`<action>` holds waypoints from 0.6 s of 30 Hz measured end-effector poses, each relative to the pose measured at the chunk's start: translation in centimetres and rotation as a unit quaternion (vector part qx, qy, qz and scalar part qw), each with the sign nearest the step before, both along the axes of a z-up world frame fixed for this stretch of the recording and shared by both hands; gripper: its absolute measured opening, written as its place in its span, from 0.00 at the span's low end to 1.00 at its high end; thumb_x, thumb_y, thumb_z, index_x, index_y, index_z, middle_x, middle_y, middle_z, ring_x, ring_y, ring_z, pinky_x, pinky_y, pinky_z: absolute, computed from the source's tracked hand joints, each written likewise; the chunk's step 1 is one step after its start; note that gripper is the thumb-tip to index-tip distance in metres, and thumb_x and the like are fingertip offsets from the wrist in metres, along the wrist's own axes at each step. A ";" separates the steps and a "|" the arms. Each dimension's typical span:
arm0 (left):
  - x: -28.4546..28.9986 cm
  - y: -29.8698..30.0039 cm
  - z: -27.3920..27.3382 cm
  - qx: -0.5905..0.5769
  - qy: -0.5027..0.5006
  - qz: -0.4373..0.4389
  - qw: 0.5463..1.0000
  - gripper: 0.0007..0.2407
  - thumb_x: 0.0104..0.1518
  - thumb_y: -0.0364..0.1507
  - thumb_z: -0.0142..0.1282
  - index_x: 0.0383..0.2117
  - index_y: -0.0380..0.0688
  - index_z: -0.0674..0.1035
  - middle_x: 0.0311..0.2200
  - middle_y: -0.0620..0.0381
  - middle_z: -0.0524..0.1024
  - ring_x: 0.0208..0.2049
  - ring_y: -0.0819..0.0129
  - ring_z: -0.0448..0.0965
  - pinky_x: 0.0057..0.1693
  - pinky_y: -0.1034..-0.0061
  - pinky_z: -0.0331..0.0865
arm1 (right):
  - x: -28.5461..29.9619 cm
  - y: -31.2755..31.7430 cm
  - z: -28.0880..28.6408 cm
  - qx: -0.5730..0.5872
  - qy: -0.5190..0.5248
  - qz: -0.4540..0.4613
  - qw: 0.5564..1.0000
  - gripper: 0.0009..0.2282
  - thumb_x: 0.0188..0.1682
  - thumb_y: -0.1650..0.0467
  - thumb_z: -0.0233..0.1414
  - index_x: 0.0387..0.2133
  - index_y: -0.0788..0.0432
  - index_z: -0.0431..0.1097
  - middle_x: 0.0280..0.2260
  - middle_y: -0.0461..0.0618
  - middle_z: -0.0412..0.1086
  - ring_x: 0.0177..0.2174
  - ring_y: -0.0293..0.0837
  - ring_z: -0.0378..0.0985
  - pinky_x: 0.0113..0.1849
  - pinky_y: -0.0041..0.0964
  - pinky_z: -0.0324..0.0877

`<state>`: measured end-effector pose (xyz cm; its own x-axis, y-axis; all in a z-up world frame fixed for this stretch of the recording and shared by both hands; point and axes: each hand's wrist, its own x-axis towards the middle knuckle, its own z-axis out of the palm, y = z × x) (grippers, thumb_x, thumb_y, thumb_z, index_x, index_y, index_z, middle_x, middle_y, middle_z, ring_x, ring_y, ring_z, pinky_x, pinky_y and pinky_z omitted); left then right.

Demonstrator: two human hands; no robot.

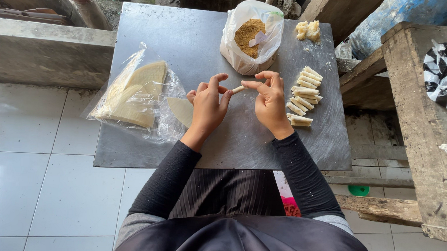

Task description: The person places a small amount of filling from a plastic bag onto a triangular dough wrapper, then folds and rolls the dough into a cylindrical shape by hand, repeating this for multiple pieces on a metal table.

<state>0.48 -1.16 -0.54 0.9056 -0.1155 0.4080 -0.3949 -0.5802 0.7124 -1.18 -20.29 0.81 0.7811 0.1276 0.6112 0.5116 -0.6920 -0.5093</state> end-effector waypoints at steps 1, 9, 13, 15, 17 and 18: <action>0.0 0.0 0.0 0.001 -0.001 0.000 1.000 0.16 0.61 0.33 0.60 0.54 0.48 0.74 0.33 0.67 0.85 0.44 0.68 0.75 0.52 0.58 0.49 | 0.0 0.0 0.0 0.002 -0.004 -0.001 1.000 0.27 0.39 0.87 0.45 0.45 0.49 0.80 0.49 0.49 0.65 0.42 0.45 0.64 0.47 0.36 0.66; -0.1 -0.2 -0.6 0.036 -0.058 0.018 0.997 0.17 0.59 0.33 0.61 0.55 0.51 0.74 0.31 0.70 0.83 0.41 0.71 0.75 0.49 0.62 0.49 | 0.0 0.2 -0.1 -0.047 0.005 0.005 0.999 0.28 0.39 0.87 0.47 0.46 0.46 0.81 0.48 0.48 0.65 0.37 0.43 0.63 0.49 0.38 0.65; 0.0 -0.4 -0.8 0.037 -0.068 0.025 0.997 0.17 0.59 0.33 0.62 0.55 0.51 0.74 0.30 0.70 0.82 0.41 0.71 0.75 0.49 0.63 0.49 | 0.1 0.1 -0.2 -0.080 -0.019 -0.001 0.997 0.26 0.39 0.86 0.49 0.43 0.45 0.82 0.47 0.47 0.66 0.37 0.43 0.63 0.49 0.39 0.63; 0.0 -0.4 -0.9 0.039 -0.058 0.028 0.997 0.17 0.60 0.33 0.61 0.55 0.51 0.74 0.31 0.70 0.83 0.41 0.71 0.75 0.49 0.62 0.49 | 0.1 0.1 -0.2 -0.069 -0.033 -0.007 0.997 0.25 0.39 0.85 0.51 0.41 0.43 0.82 0.47 0.46 0.66 0.37 0.43 0.63 0.48 0.38 0.63; 0.1 -0.3 -0.9 0.046 -0.050 0.034 0.997 0.16 0.60 0.32 0.61 0.54 0.51 0.74 0.31 0.70 0.83 0.41 0.70 0.74 0.49 0.61 0.48 | 0.1 0.1 -0.1 -0.056 -0.037 -0.014 0.998 0.24 0.39 0.85 0.50 0.41 0.44 0.81 0.47 0.47 0.66 0.38 0.44 0.63 0.48 0.37 0.64; 0.1 -0.3 -0.9 0.045 -0.053 0.034 0.997 0.16 0.60 0.31 0.60 0.55 0.51 0.74 0.32 0.70 0.83 0.41 0.70 0.74 0.49 0.61 0.48 | 0.1 0.0 -0.1 -0.047 -0.035 -0.019 0.998 0.25 0.39 0.86 0.49 0.42 0.46 0.81 0.48 0.48 0.66 0.39 0.44 0.64 0.48 0.38 0.64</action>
